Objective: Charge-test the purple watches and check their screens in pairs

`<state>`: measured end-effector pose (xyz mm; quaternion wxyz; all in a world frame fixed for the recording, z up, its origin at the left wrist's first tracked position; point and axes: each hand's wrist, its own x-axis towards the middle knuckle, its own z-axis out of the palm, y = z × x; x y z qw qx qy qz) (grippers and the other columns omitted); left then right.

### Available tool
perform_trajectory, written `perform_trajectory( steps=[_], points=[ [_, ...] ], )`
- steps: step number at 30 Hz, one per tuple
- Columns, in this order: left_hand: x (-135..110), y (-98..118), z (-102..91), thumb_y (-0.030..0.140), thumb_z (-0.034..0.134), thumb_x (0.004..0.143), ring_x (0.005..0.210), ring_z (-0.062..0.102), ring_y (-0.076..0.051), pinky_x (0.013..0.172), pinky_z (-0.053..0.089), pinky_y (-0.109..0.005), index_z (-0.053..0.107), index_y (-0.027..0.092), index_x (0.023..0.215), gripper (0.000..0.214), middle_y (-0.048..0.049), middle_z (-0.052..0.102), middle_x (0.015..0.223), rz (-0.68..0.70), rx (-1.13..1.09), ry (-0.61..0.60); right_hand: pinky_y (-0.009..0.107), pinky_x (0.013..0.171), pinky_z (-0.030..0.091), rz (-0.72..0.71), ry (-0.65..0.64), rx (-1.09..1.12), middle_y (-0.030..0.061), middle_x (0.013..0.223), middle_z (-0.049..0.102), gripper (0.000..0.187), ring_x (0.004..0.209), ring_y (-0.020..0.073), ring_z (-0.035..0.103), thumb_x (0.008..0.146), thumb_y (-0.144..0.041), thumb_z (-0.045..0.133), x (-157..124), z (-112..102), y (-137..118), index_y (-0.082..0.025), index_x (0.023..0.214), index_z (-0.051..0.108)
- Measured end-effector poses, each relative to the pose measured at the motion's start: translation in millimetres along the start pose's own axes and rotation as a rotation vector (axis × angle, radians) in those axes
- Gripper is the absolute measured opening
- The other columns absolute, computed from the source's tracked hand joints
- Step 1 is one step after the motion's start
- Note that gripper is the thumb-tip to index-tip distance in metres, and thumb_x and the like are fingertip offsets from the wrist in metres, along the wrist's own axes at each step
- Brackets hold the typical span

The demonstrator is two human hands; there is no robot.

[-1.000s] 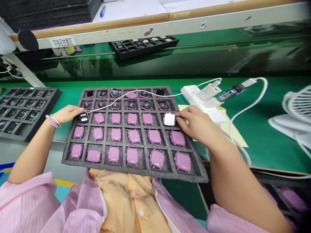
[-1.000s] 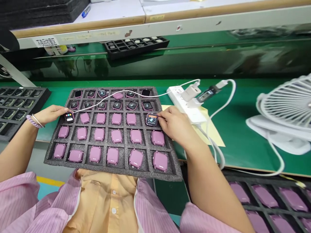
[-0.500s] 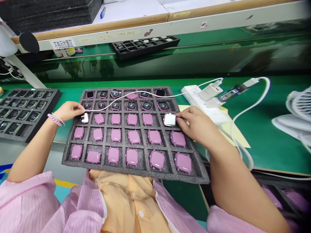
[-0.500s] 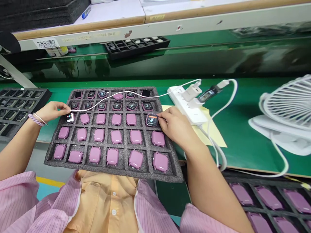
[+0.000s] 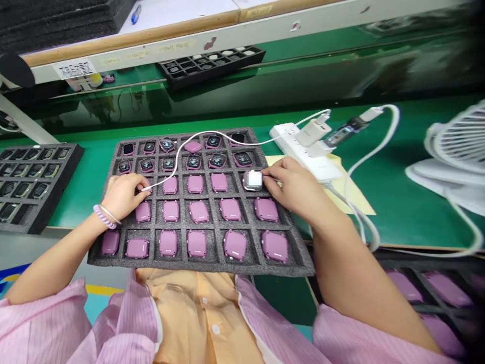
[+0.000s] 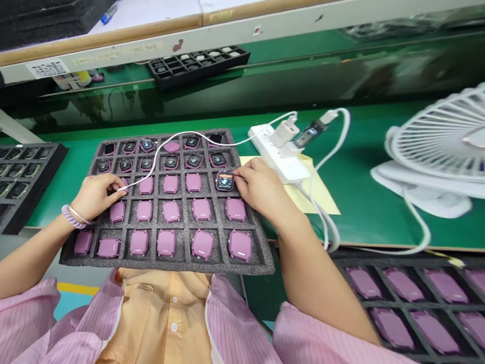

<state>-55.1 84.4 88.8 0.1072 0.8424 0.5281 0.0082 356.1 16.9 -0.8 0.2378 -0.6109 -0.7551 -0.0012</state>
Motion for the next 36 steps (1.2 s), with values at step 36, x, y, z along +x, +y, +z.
perform_trajectory(
  steps=[36],
  points=[
    [49.5, -44.7, -5.3, 0.077, 0.044, 0.084, 0.116, 0.071, -0.029, 0.109, 0.053, -0.035, 0.08, 0.019, 0.113, 0.074, -0.0091, 0.079, 0.123, 0.145, -0.333, -0.256, 0.049, 0.096, 0.029, -0.002, -0.13, -0.161, 0.0145, 0.104, 0.067, 0.028, 0.101, 0.0337, 0.059, 0.098, -0.017, 0.052, 40.4, 12.1, -66.2, -0.018, 0.104, 0.079]
  ],
)
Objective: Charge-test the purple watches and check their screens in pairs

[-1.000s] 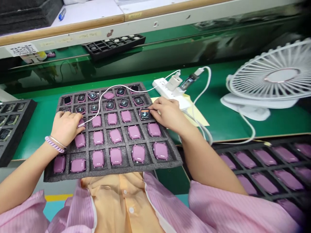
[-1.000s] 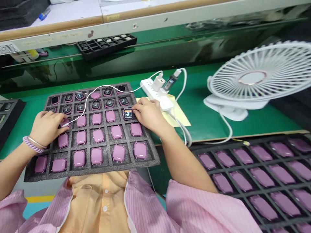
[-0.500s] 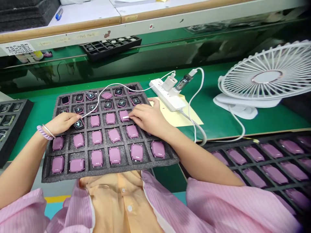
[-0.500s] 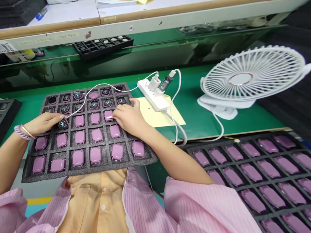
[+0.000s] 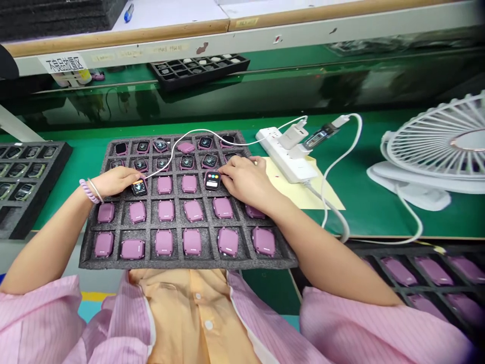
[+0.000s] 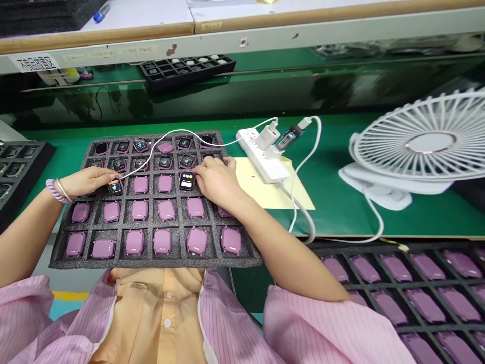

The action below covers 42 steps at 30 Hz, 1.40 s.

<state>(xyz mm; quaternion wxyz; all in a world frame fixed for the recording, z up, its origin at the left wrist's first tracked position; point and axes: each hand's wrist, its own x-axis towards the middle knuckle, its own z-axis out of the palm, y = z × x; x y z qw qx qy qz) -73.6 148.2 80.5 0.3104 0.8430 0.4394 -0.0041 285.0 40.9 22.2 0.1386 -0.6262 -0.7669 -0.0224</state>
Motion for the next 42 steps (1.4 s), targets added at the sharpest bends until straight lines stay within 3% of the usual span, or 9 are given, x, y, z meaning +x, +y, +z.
perform_trajectory(
  steps=[8, 12, 17, 21, 27, 30, 35, 38, 42],
  points=[
    [1.5, 5.7, -10.1, 0.065, 0.052, 0.084, 0.107, 0.072, -0.028, 0.1, 0.054, -0.035, 0.08, 0.023, 0.106, 0.055, -0.005, 0.081, 0.113, -0.043, 0.044, -0.046, 0.045, 0.096, 0.032, -0.017, 0.025, 0.019, 0.0136, 0.104, 0.063, 0.025, 0.101, 0.032, 0.057, 0.101, -0.016, 0.056, -5.9, 4.8, 0.7, -0.017, 0.106, 0.08],
    [-3.3, 31.3, -7.8, 0.046, 0.057, 0.087, 0.098, 0.073, -0.029, 0.106, 0.048, -0.044, 0.082, 0.025, 0.1, 0.035, -0.004, 0.08, 0.09, -0.146, 0.257, 0.21, 0.045, 0.095, 0.033, -0.03, 0.048, 0.027, 0.0129, 0.103, 0.062, 0.024, 0.103, 0.0327, 0.056, 0.1, -0.014, 0.057, -5.9, 7.0, 1.4, -0.018, 0.103, 0.08],
    [-1.7, 68.8, 25.1, 0.035, 0.061, 0.091, 0.102, 0.071, -0.027, 0.101, 0.049, -0.042, 0.081, 0.022, 0.102, 0.026, -0.0079, 0.078, 0.108, 0.079, 0.194, 0.212, 0.045, 0.095, 0.034, -0.017, 0.061, 0.035, 0.013, 0.103, 0.063, 0.025, 0.101, 0.0324, 0.057, 0.1, -0.015, 0.056, -6.5, 8.3, 1.6, -0.018, 0.102, 0.08],
    [2.0, 83.3, 49.4, 0.025, 0.064, 0.093, 0.112, 0.067, -0.033, 0.113, 0.037, -0.058, 0.079, 0.024, 0.11, 0.022, -0.011, 0.076, 0.115, 0.106, 0.474, 0.175, 0.048, 0.099, 0.033, -0.017, 0.073, 0.035, 0.0128, 0.104, 0.065, 0.024, 0.102, 0.0323, 0.057, 0.099, -0.016, 0.056, -7.3, 7.7, 1.0, -0.019, 0.101, 0.08],
    [5.0, 87.5, 43.7, 0.028, 0.073, 0.088, 0.112, 0.067, -0.035, 0.126, 0.026, -0.063, 0.071, 0.017, 0.125, 0.039, -0.014, 0.078, 0.107, 0.205, 0.728, 0.207, 0.053, 0.105, 0.029, 0.004, 0.067, 0.018, 0.012, 0.104, 0.065, 0.023, 0.103, 0.0322, 0.059, 0.097, -0.013, 0.057, -7.2, 5.6, -3.4, -0.017, 0.098, 0.079],
    [9.0, 78.3, 30.8, 0.038, 0.063, 0.092, 0.099, 0.072, -0.031, 0.124, 0.033, -0.059, 0.075, 0.016, 0.113, 0.033, -0.0105, 0.078, 0.093, 0.153, 0.572, 0.231, 0.054, 0.105, 0.028, 0.028, 0.09, -0.003, 0.0112, 0.103, 0.066, 0.022, 0.101, 0.0315, 0.06, 0.097, -0.013, 0.058, -7.3, 2.7, -6.8, -0.019, 0.096, 0.079],
    [14.3, 52.8, 16.7, 0.053, 0.046, 0.093, 0.079, 0.07, -0.025, 0.082, 0.055, -0.037, 0.077, 0.015, 0.11, 0.052, -0.0086, 0.079, 0.09, 0.025, 0.09, 0.185, 0.057, 0.106, 0.026, 0.098, 0.223, -0.089, 0.0106, 0.104, 0.067, 0.027, 0.099, 0.0317, 0.059, 0.103, -0.016, 0.052, -7.2, -9.0, -16.4, -0.02, 0.09, 0.076],
    [17.2, 47.2, 20.3, 0.056, 0.042, 0.095, 0.101, 0.073, -0.027, 0.097, 0.054, -0.037, 0.077, 0.018, 0.117, 0.056, -0.008, 0.081, 0.108, 0.113, 0.068, 0.074, 0.057, 0.109, 0.024, 0.043, 0.257, -0.067, 0.0091, 0.104, 0.069, 0.028, 0.098, 0.0302, 0.06, 0.107, -0.019, 0.05, -5.7, -14.1, -28.8, -0.021, 0.095, 0.076],
    [22.4, 46.0, 27.6, 0.06, 0.033, 0.101, 0.117, 0.071, -0.029, 0.112, 0.048, -0.04, 0.077, 0.022, 0.116, 0.061, -0.0076, 0.08, 0.117, 0.12, 0.102, 0.038, 0.056, 0.114, 0.018, -0.207, 0.11, -0.023, 0.0059, 0.096, 0.071, 0.026, 0.094, 0.0273, 0.061, 0.108, -0.018, 0.052, -3.2, -10.5, -48.7, -0.022, 0.099, 0.077]
  ],
)
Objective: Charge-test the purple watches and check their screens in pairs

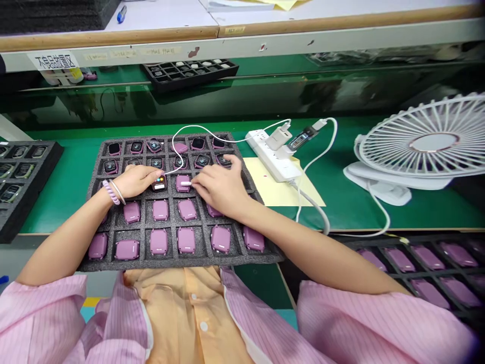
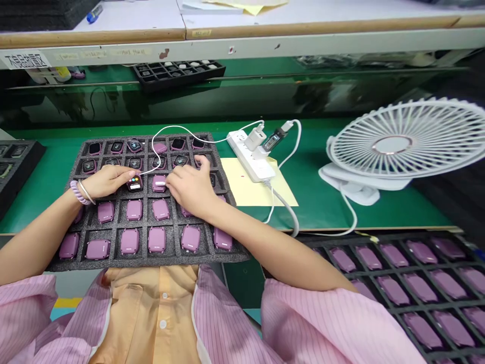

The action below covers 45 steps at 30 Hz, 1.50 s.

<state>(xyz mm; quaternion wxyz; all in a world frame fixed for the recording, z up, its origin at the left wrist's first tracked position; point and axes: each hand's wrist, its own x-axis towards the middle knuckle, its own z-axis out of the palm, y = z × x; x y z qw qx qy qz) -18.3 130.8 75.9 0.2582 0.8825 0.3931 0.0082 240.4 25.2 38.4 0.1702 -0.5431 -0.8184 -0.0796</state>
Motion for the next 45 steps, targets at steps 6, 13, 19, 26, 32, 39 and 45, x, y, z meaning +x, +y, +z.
perform_trajectory(
  steps=[6, 13, 19, 26, 32, 39, 45],
  points=[
    [3.6, -8.5, 2.5, 0.054, 0.03, 0.102, 0.121, 0.068, -0.028, 0.115, 0.045, -0.044, 0.071, 0.02, 0.126, 0.058, -0.0096, 0.076, 0.127, 0.027, -0.036, 0.007, 0.054, 0.114, 0.017, -0.054, -0.084, 0.112, 0.0066, 0.094, 0.071, 0.028, 0.094, 0.0261, 0.062, 0.105, -0.013, 0.052, 6.4, -4.9, -2.2, -0.02, 0.098, 0.078],
    [6.8, -13.2, 3.9, 0.056, 0.031, 0.101, 0.109, 0.07, -0.027, 0.109, 0.046, -0.042, 0.07, 0.02, 0.115, 0.055, -0.009, 0.077, 0.113, 0.045, -0.019, 0.013, 0.05, 0.101, 0.027, 0.161, -0.275, 0.179, 0.0109, 0.105, 0.067, 0.026, 0.103, 0.0306, 0.062, 0.102, -0.012, 0.055, 26.0, -2.8, 5.1, -0.019, 0.105, 0.079],
    [9.4, -4.8, 5.7, 0.049, 0.026, 0.101, 0.12, 0.066, -0.028, 0.126, 0.022, -0.055, 0.069, 0.019, 0.117, 0.054, -0.0087, 0.077, 0.119, -0.005, 0.067, -0.063, 0.049, 0.104, 0.027, 0.169, -0.232, 0.125, 0.0129, 0.113, 0.064, 0.027, 0.11, 0.0311, 0.059, 0.104, -0.01, 0.057, 22.0, 9.5, -2.8, -0.017, 0.115, 0.08],
    [9.7, 0.6, 4.1, 0.049, 0.022, 0.102, 0.131, 0.061, -0.027, 0.13, 0.014, -0.055, 0.067, 0.021, 0.12, 0.055, -0.0072, 0.073, 0.132, -0.038, 0.093, -0.107, 0.05, 0.106, 0.025, 0.161, -0.168, 0.083, 0.0125, 0.111, 0.065, 0.025, 0.108, 0.0309, 0.059, 0.104, -0.01, 0.058, 17.6, 14.2, -3.9, -0.016, 0.112, 0.081],
    [9.4, -0.2, 4.0, 0.051, 0.021, 0.1, 0.132, 0.06, -0.028, 0.13, 0.015, -0.057, 0.068, 0.02, 0.115, 0.058, -0.0079, 0.073, 0.132, -0.031, 0.116, -0.107, 0.051, 0.106, 0.025, 0.153, -0.146, 0.066, 0.0121, 0.11, 0.065, 0.025, 0.106, 0.0309, 0.059, 0.104, -0.01, 0.058, 16.5, 16.6, -3.5, -0.016, 0.11, 0.081],
    [10.1, -0.2, 3.7, 0.051, 0.022, 0.102, 0.131, 0.061, -0.027, 0.13, 0.014, -0.057, 0.068, 0.022, 0.115, 0.056, -0.0062, 0.074, 0.13, -0.034, 0.11, -0.105, 0.051, 0.106, 0.025, 0.148, -0.154, 0.071, 0.012, 0.111, 0.065, 0.024, 0.106, 0.0309, 0.059, 0.104, -0.01, 0.058, 17.5, 15.8, -4.0, -0.016, 0.11, 0.081],
    [10.6, -2.2, 5.0, 0.051, 0.024, 0.103, 0.13, 0.061, -0.027, 0.13, 0.014, -0.058, 0.069, 0.022, 0.115, 0.055, -0.0057, 0.075, 0.129, -0.037, 0.103, -0.096, 0.049, 0.106, 0.024, 0.137, -0.144, 0.069, 0.0122, 0.111, 0.065, 0.024, 0.106, 0.0301, 0.058, 0.104, -0.011, 0.057, 17.0, 16.8, -2.0, -0.016, 0.109, 0.081]
  ],
)
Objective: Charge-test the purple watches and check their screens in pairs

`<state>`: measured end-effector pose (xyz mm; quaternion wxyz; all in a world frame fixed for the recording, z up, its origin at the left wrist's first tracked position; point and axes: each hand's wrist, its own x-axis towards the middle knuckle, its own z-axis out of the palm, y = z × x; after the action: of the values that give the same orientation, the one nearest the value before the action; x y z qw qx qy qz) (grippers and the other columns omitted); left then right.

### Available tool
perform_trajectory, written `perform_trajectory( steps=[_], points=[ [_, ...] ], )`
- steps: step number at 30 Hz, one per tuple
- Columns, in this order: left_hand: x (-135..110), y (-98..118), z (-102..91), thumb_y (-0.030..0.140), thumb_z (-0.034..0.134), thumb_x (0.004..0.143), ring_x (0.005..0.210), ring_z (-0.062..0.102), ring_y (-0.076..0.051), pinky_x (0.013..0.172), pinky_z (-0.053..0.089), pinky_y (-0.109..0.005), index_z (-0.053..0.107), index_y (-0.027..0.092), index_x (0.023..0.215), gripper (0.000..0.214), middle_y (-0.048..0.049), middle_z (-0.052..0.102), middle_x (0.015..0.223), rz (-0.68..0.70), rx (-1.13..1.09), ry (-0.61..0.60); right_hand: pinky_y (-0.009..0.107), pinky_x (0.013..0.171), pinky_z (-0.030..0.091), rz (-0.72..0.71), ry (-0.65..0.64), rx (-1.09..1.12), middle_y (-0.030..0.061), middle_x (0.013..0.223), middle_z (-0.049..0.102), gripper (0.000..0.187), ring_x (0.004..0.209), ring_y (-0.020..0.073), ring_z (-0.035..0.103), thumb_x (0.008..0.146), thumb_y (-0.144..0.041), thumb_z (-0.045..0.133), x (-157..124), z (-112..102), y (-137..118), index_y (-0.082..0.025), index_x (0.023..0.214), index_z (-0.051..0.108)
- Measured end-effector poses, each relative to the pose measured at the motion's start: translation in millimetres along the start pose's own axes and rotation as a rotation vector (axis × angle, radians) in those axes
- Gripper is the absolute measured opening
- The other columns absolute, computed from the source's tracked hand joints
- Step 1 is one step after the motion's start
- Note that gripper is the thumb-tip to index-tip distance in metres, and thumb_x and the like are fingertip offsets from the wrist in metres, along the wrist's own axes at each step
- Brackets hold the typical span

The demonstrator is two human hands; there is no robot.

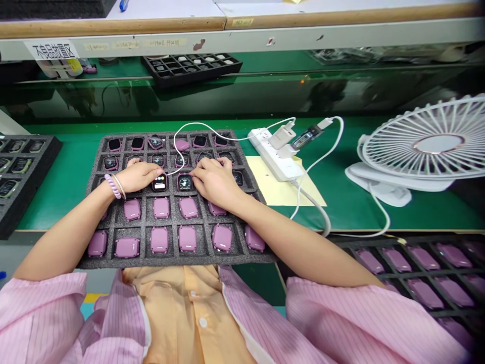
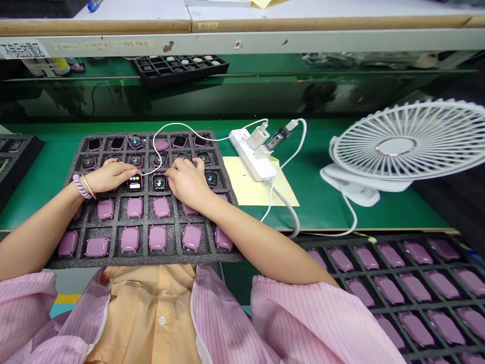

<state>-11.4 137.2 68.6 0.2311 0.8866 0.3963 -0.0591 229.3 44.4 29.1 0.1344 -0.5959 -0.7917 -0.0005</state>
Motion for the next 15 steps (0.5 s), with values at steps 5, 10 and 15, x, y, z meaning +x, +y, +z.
perform_trajectory(
  steps=[5, 10, 15],
  points=[
    [0.1, 0.1, 0.0, 0.047, 0.028, 0.103, 0.124, 0.065, -0.026, 0.129, 0.017, -0.058, 0.071, 0.022, 0.112, 0.051, -0.0047, 0.077, 0.121, -0.005, 0.001, 0.017, 0.049, 0.106, 0.024, 0.01, 0.01, -0.014, 0.011, 0.109, 0.067, 0.023, 0.105, 0.0292, 0.058, 0.103, -0.011, 0.058, -0.7, -0.7, -3.5, -0.016, 0.104, 0.08],
    [1.7, 4.5, -0.1, 0.044, 0.048, 0.095, 0.095, 0.071, -0.025, 0.112, 0.045, -0.048, 0.074, 0.019, 0.108, 0.038, -0.006, 0.079, 0.097, -0.052, -0.083, 0.132, 0.052, 0.107, 0.022, 0.016, 0.174, -0.158, 0.0087, 0.106, 0.069, 0.029, 0.099, 0.0277, 0.057, 0.104, -0.011, 0.053, 2.4, -7.5, -3.9, -0.019, 0.093, 0.078],
    [-27.2, -1.6, -13.7, 0.038, 0.058, 0.087, 0.098, 0.069, -0.026, 0.096, 0.051, -0.04, 0.076, 0.019, 0.097, 0.028, -0.0095, 0.077, 0.108, -0.083, -0.108, 0.44, 0.052, 0.105, 0.029, 0.066, 0.301, -0.052, 0.0081, 0.105, 0.07, 0.024, 0.1, 0.0289, 0.063, 0.102, -0.018, 0.054, -13.7, -23.1, 20.9, -0.02, 0.094, 0.076]
  ],
)
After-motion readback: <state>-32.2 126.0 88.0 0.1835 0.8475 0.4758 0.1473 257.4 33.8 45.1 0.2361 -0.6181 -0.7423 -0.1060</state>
